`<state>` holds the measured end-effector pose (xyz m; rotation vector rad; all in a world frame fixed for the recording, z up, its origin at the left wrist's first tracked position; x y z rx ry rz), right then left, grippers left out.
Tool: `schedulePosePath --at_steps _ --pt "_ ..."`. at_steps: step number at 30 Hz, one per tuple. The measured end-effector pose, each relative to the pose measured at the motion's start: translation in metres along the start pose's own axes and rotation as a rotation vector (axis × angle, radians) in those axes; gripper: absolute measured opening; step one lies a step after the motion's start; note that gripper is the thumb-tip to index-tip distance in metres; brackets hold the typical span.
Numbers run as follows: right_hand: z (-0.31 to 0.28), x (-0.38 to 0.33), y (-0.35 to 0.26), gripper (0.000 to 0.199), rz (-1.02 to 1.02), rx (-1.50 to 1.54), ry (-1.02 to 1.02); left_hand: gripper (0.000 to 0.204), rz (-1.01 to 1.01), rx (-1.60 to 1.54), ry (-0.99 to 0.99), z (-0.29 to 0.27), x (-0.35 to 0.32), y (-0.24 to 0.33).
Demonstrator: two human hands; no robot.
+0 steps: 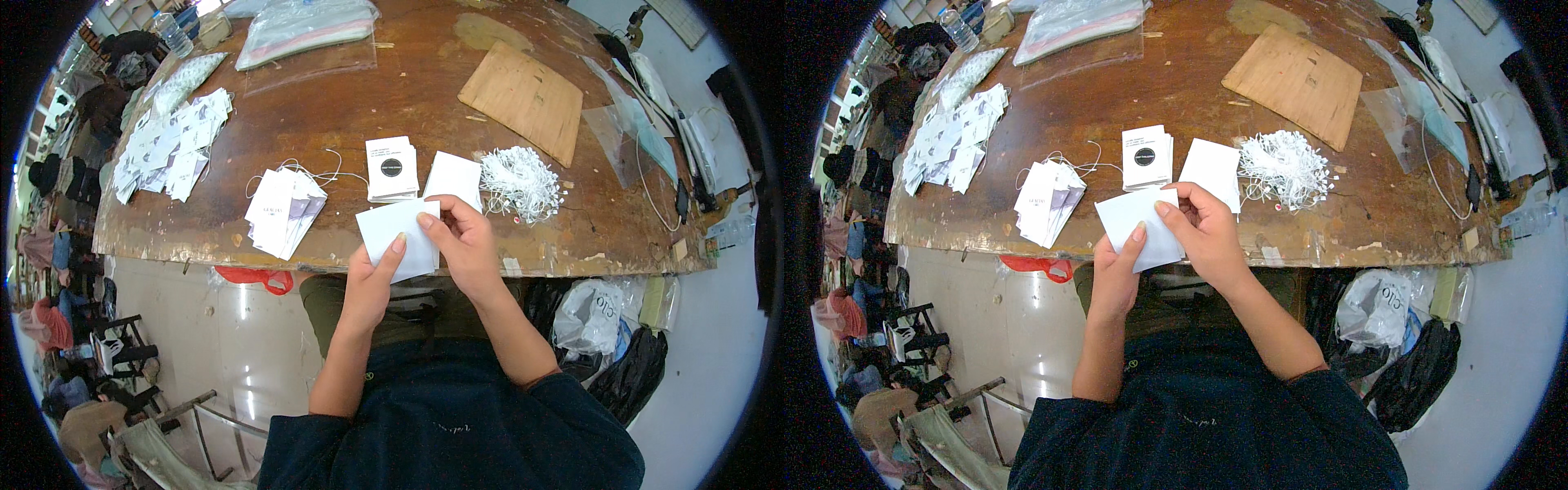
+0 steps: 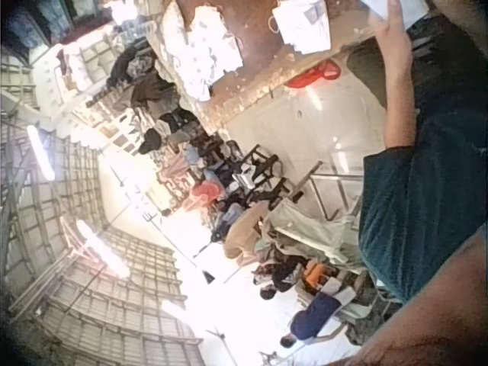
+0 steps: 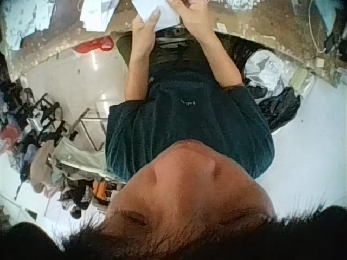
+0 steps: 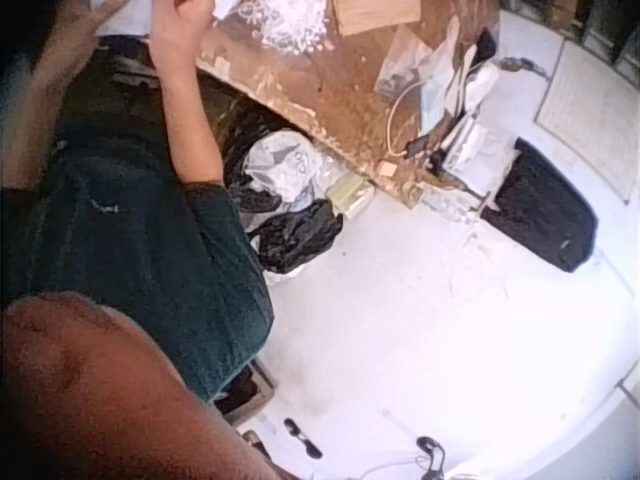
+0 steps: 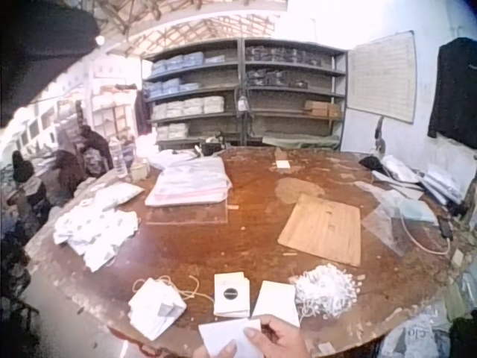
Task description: The person assembles small white paper tags by inserting white strings through pre-punched holes and stacking the finished tags on the table. The person handles tags and strings by hand, repeatedly picking up a tag, threading a string, and placing the completed tag into a growing stack.
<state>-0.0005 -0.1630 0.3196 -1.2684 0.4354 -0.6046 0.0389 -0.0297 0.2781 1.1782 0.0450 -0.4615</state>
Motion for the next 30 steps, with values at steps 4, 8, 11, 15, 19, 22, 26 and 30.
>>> schedulePosePath --at_steps 4,8,11,15,19,22,26,30 --pt "0.002 0.0 -0.001 0.014 0.01 0.03 0.006 0.033 -0.012 0.048 -0.014 -0.003 -0.001 0.002" --pt "0.004 -0.001 0.001 0.015 0.059 0.134 0.028 0.034 0.038 0.039 0.002 -0.003 -0.001 0.006" --pt "0.003 -0.002 -0.001 0.016 0.061 0.197 0.073 0.034 0.057 0.035 -0.004 -0.001 0.0 0.007" --pt "0.007 -0.006 -0.001 0.015 0.083 0.18 0.048 0.033 0.06 0.058 0.001 -0.001 -0.001 0.007" --pt "0.006 -0.007 -0.002 0.016 0.052 0.159 0.059 0.032 0.053 0.04 0.024 -0.001 -0.003 0.005" --pt "0.006 -0.007 -0.001 0.016 0.049 0.175 0.068 0.032 0.063 0.03 0.023 0.0 -0.004 0.006" --pt "0.007 -0.007 0.0 0.013 0.051 0.156 0.086 0.032 0.061 0.041 0.019 0.0 -0.005 0.007" --pt "0.007 -0.007 0.0 0.016 0.049 0.152 0.061 0.033 0.076 0.028 0.019 -0.001 -0.004 0.012"
Point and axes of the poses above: each hand's wrist, its own x-axis towards the middle knuckle, its own z-axis out of the palm, y = z × x, the point moved 8 cm from there along x, towards the middle knuckle, and after that the axes turned 15 degrees about y, right-handed, at the moved point
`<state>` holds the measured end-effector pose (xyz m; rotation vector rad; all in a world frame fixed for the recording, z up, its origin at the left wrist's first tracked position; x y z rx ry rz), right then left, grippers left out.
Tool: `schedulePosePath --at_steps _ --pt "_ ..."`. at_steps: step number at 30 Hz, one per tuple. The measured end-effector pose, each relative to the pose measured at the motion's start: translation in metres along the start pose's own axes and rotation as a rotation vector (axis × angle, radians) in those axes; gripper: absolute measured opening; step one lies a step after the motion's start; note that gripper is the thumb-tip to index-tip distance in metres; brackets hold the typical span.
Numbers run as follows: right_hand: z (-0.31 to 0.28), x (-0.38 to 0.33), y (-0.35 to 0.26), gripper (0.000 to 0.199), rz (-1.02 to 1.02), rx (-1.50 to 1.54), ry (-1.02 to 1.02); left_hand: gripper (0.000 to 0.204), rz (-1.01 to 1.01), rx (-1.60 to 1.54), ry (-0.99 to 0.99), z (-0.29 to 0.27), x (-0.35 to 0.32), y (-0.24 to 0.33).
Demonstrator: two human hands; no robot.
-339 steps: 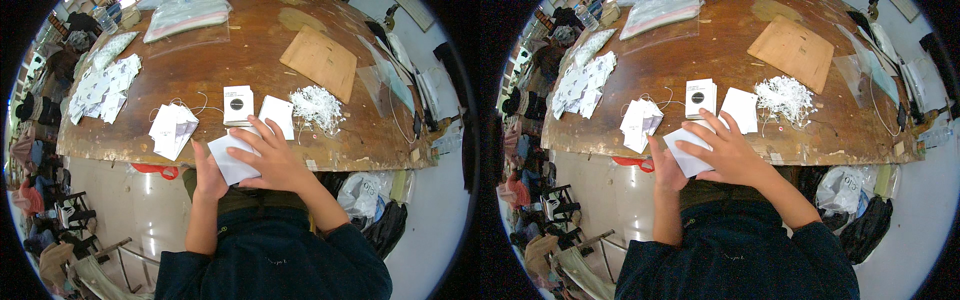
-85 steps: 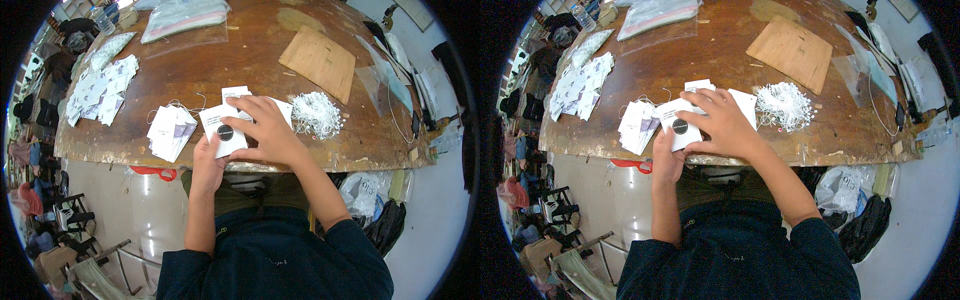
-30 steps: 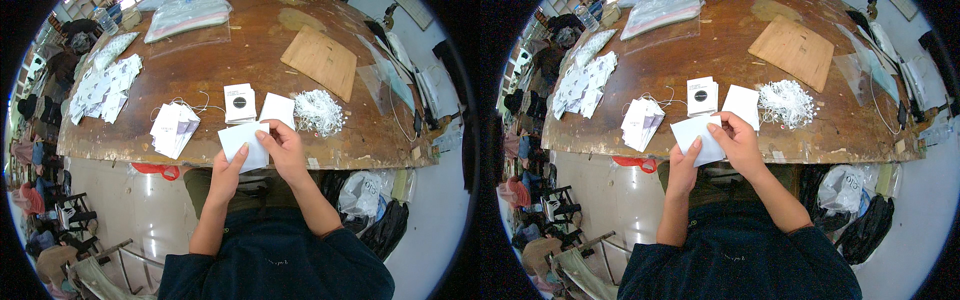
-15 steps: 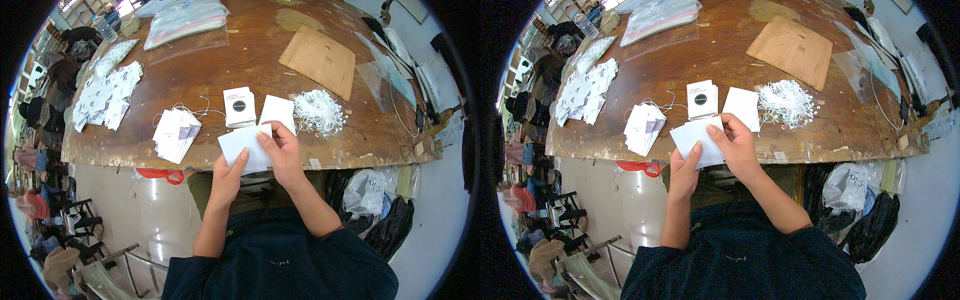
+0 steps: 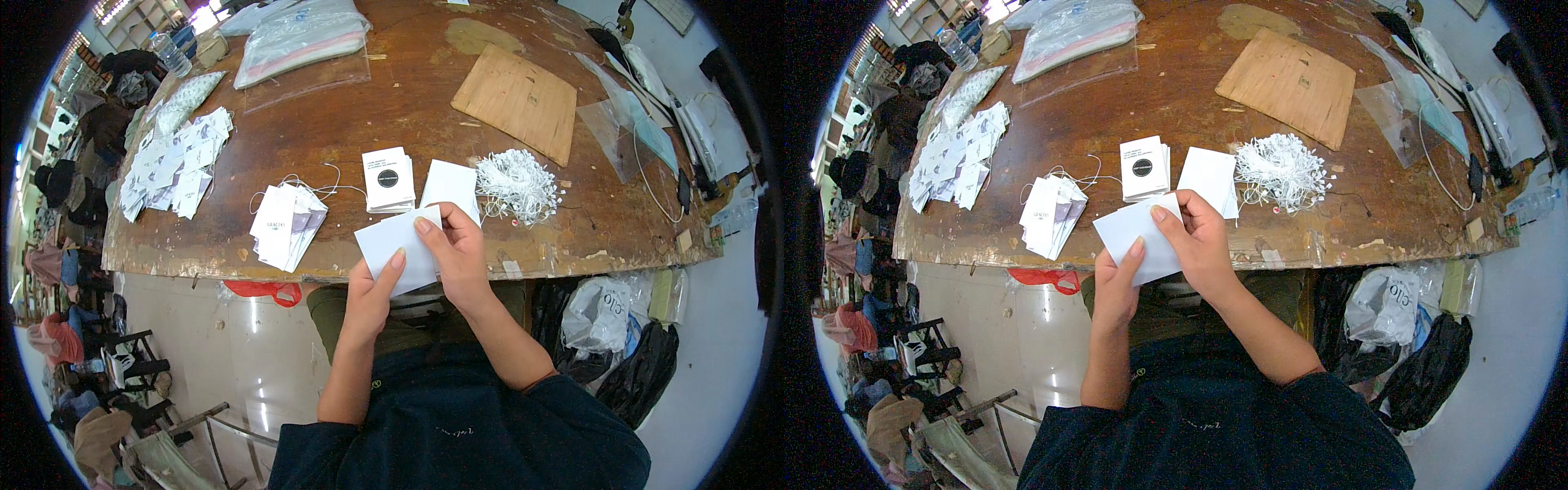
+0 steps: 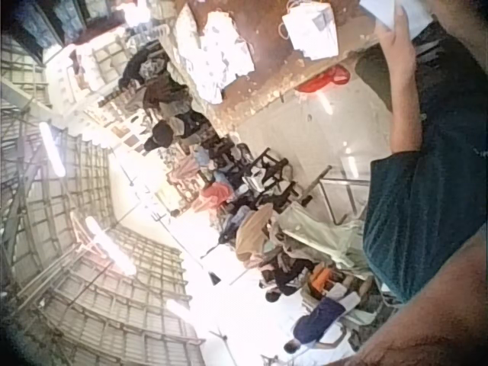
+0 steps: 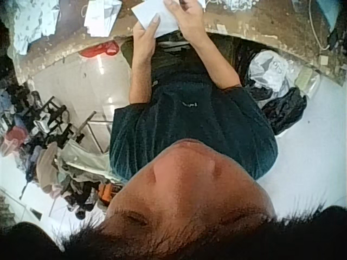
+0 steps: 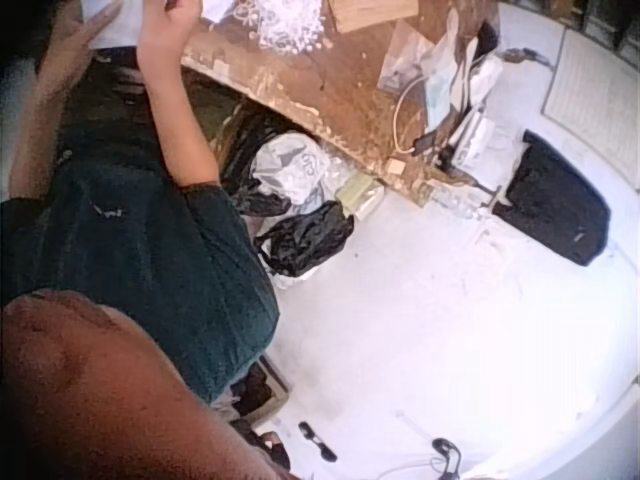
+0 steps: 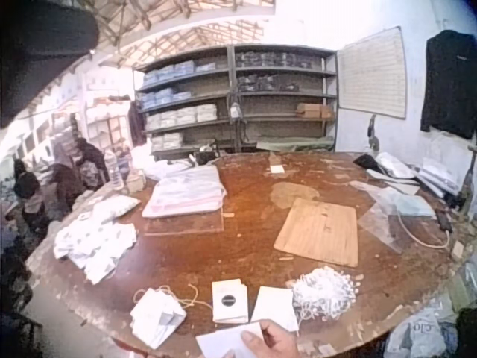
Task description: The person assembles small white paper tags by inserting white strings through pre-punched holes and stacking the finished tags on the table. The person handles tags and strings by hand, repeatedly picking up a tag, threading a string, and placing the completed tag into a growing stack.
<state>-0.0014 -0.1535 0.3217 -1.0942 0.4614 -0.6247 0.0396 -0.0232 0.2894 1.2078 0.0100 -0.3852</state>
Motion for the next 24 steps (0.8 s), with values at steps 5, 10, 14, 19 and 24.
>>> schedulePosePath --at_steps 5,10,14,19,24 --pt "-0.002 0.001 0.006 0.015 0.014 0.041 -0.01 0.032 0.1 -0.06 0.024 0.001 0.013 0.016" --pt "-0.009 0.003 0.0 0.015 -0.021 -0.084 -0.014 0.025 0.051 -0.036 0.068 0.006 0.016 0.006" --pt "-0.05 0.021 -0.068 0.018 -0.741 -0.853 0.05 0.024 0.111 0.036 0.097 -0.001 0.018 0.007" --pt "-0.116 0.085 -0.069 0.02 -0.806 -1.29 0.004 0.027 0.114 0.048 0.114 -0.009 0.025 0.006" --pt "-0.161 0.114 -0.078 0.023 -0.684 -1.503 0.456 0.024 0.138 0.063 0.114 -0.007 0.019 0.006"
Point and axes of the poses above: each hand's wrist, its own x-axis towards the middle knuckle, its own z-axis out of the palm, y = z × x, the point moved 8 cm from there along x, towards the middle knuckle, and after that the axes turned 15 degrees about y, right-handed, at the moved point
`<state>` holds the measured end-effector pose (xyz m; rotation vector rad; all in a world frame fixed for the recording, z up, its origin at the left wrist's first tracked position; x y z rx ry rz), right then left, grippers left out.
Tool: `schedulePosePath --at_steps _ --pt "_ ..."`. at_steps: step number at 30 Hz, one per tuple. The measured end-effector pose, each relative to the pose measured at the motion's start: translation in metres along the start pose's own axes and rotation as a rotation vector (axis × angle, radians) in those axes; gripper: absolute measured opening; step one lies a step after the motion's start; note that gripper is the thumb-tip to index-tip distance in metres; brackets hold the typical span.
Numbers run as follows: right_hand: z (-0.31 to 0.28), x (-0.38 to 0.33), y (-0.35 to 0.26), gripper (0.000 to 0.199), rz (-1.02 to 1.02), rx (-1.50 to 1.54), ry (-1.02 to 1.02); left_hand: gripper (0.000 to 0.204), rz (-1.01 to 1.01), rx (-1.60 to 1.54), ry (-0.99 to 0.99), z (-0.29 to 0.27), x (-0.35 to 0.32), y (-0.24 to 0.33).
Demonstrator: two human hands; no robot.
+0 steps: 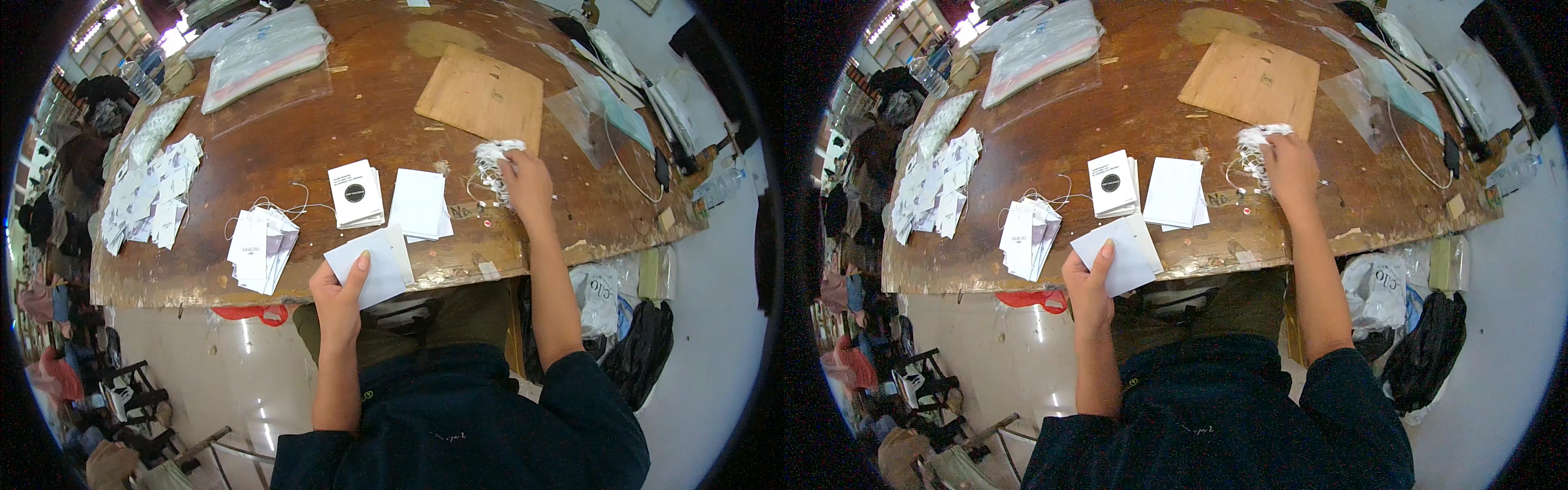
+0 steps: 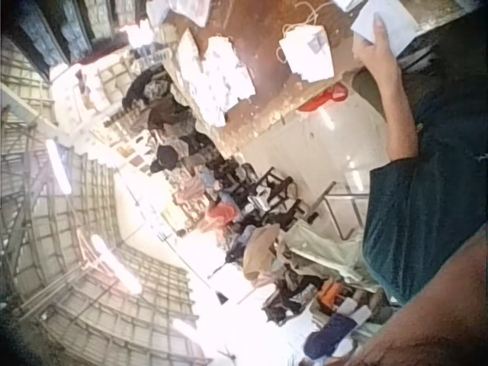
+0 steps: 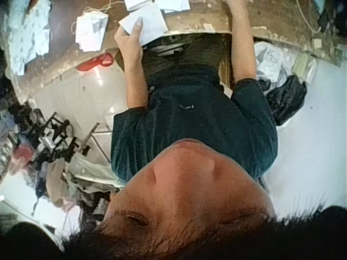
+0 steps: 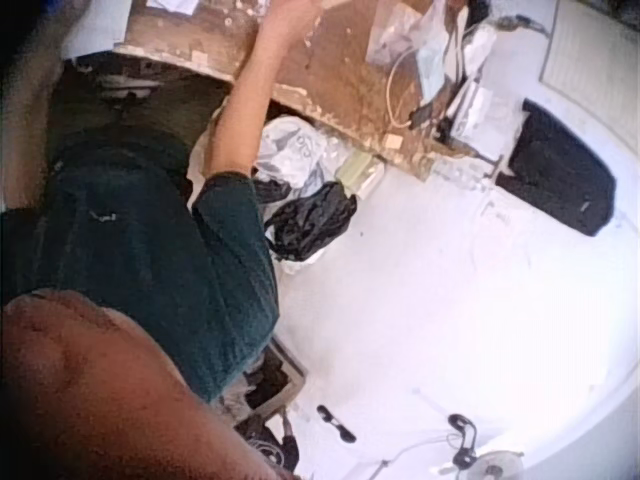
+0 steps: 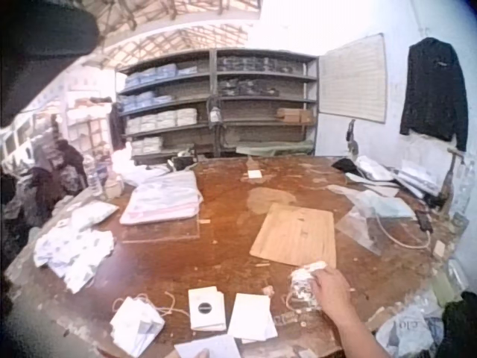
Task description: The person assembles small white paper tags by inserting white strings through pre-punched holes and stacking the finished tags on the table. The person handles tags and strings by hand, repeatedly picking up a tag, threading a string, and placing the completed tag into a growing stack.
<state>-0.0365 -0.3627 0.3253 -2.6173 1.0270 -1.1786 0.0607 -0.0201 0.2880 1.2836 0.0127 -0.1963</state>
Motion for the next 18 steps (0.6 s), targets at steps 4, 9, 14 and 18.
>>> schedulePosePath --at_steps 4,9,14,18 --pt "-0.011 0.003 -0.023 0.023 -0.08 0.216 0.07 0.024 -0.018 0.013 0.011 -0.002 -0.002 0.0" --pt "-0.002 -0.007 -0.008 0.024 0.252 0.641 -0.097 0.022 0.007 0.022 -0.006 -0.001 -0.001 0.0" --pt "-0.018 -0.006 0.019 0.023 -0.015 0.28 -0.024 0.022 -0.02 0.006 0.009 -0.003 -0.001 -0.004" --pt "-0.014 -0.007 0.036 0.019 -0.01 0.259 -0.026 0.021 -0.001 0.004 -0.019 0.0 -0.001 -0.005"
Point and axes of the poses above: each hand's wrist, its own x-axis towards the middle knuckle, its own z-axis out of the palm, y = z × x, the point moved 8 cm from there along x, towards the middle knuckle, and after that the axes turned 15 degrees about y, right-handed, at the moved point
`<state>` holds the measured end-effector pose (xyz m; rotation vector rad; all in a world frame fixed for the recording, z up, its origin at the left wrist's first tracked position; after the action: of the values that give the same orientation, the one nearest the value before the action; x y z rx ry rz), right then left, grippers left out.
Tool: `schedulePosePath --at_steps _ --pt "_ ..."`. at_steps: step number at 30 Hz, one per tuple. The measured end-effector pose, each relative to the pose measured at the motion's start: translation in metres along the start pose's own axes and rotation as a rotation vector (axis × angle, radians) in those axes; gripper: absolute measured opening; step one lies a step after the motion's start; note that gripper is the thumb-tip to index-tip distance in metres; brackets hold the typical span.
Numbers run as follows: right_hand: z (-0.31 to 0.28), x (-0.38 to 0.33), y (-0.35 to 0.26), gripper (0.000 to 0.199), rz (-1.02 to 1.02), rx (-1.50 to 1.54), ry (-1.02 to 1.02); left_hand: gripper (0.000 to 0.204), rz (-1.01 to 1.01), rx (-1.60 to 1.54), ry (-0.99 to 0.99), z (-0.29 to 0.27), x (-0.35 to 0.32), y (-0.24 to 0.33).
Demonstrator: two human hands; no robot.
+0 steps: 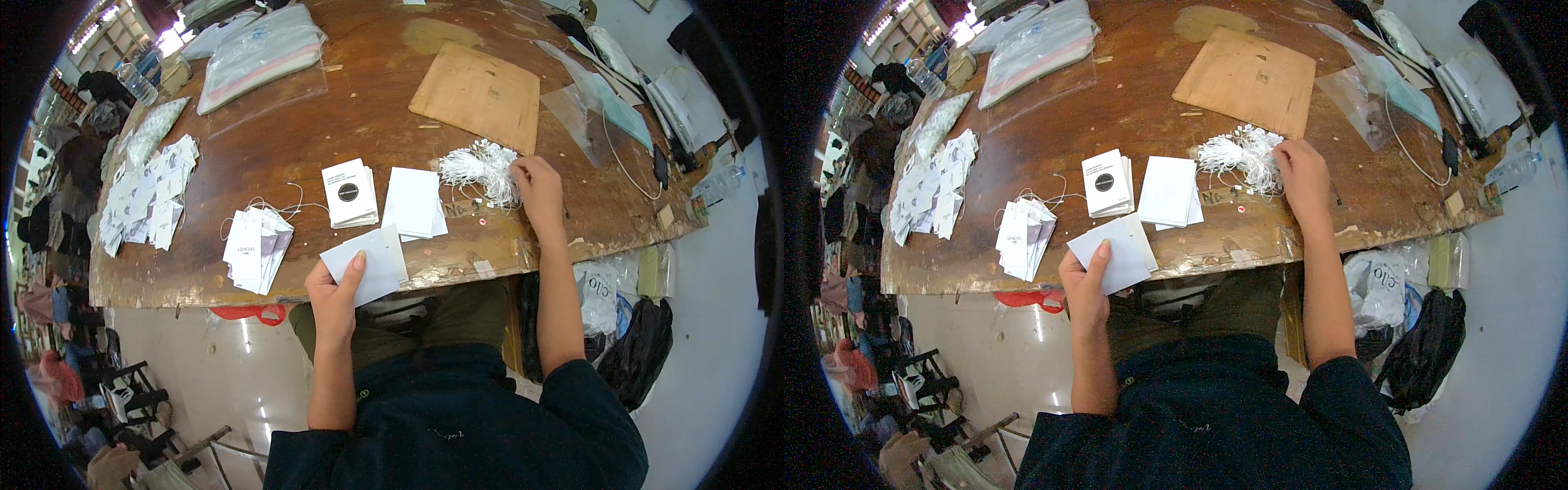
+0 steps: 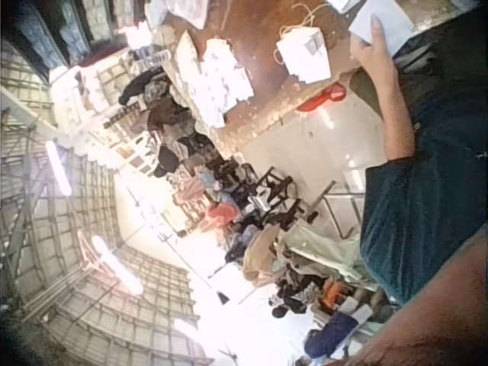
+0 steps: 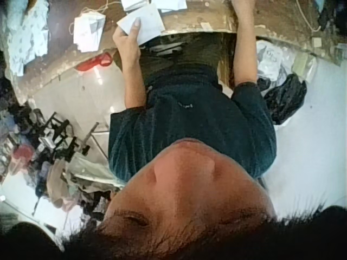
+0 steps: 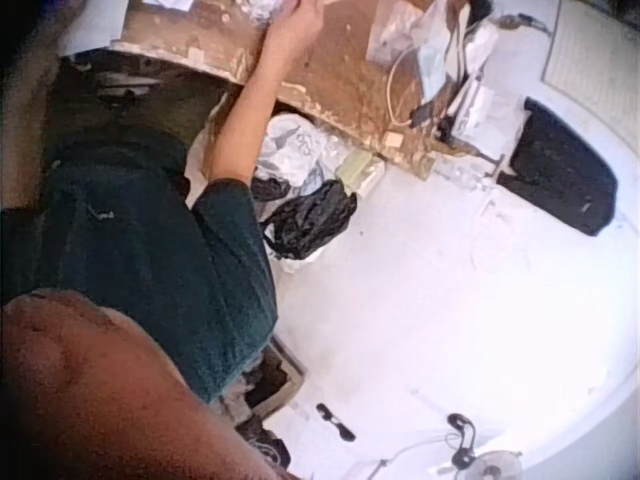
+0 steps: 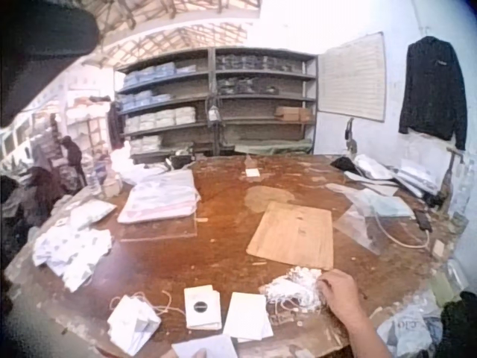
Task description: The person assembles small white paper tags by inserting white strings through pre-punched holes and stacking the finished tags on the table. The person handles tags and strings by hand, repeatedly picking up a tag, threading a string, and placing the completed tag into a growing stack.
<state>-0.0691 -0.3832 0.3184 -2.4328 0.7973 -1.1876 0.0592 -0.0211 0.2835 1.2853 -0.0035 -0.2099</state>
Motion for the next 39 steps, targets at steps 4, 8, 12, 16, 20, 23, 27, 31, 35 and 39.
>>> schedulePosePath --at_steps 4,8,12,16,20,23,27,31,35,39 --pt "-0.011 0.0 0.014 0.016 0.189 0.081 0.171 0.021 0.005 -0.008 0.004 -0.002 0.002 0.001" --pt "-0.02 0.008 0.007 0.015 0.187 0.144 0.241 0.021 -0.008 -0.027 0.007 -0.004 0.003 0.001" --pt "-0.018 0.016 0.0 0.014 0.315 0.303 0.147 0.022 -0.01 -0.019 0.004 -0.004 0.001 0.001" --pt "-0.026 0.01 -0.018 0.02 0.345 0.597 0.205 0.023 -0.019 -0.009 0.0 -0.005 0.001 0.0" --pt "-0.019 -0.012 0.002 0.027 0.863 1.117 0.208 0.023 0.002 -0.019 -0.002 -0.009 0.002 0.001" --pt "-0.033 -0.003 0.004 0.03 0.808 1.543 0.304 0.024 -0.024 -0.034 -0.031 -0.011 0.004 0.0" --pt "-0.045 -0.007 -0.001 0.031 0.638 1.388 0.335 0.024 -0.022 -0.046 -0.036 -0.013 0.004 0.003" --pt "-0.022 -0.01 -0.032 0.034 0.732 1.125 0.127 0.023 0.014 -0.005 -0.046 -0.012 0.007 0.009" --pt "-0.053 -0.007 -0.075 0.046 0.535 1.038 0.351 0.024 -0.032 -0.003 -0.076 -0.011 0.0 0.009" --pt "-0.019 -0.037 -0.119 0.054 0.57 0.92 0.029 0.024 0.022 0.018 -0.233 0.008 -0.01 0.011"
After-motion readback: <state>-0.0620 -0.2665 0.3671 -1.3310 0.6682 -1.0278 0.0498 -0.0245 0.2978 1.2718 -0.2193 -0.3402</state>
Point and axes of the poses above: each hand's wrist, its own x-axis towards the middle knuckle, its own z-axis out of the palm, y = z × x, the point moved 8 cm from there along x, towards the middle knuckle, and after that the axes turned 15 degrees about y, right-handed, at the moved point
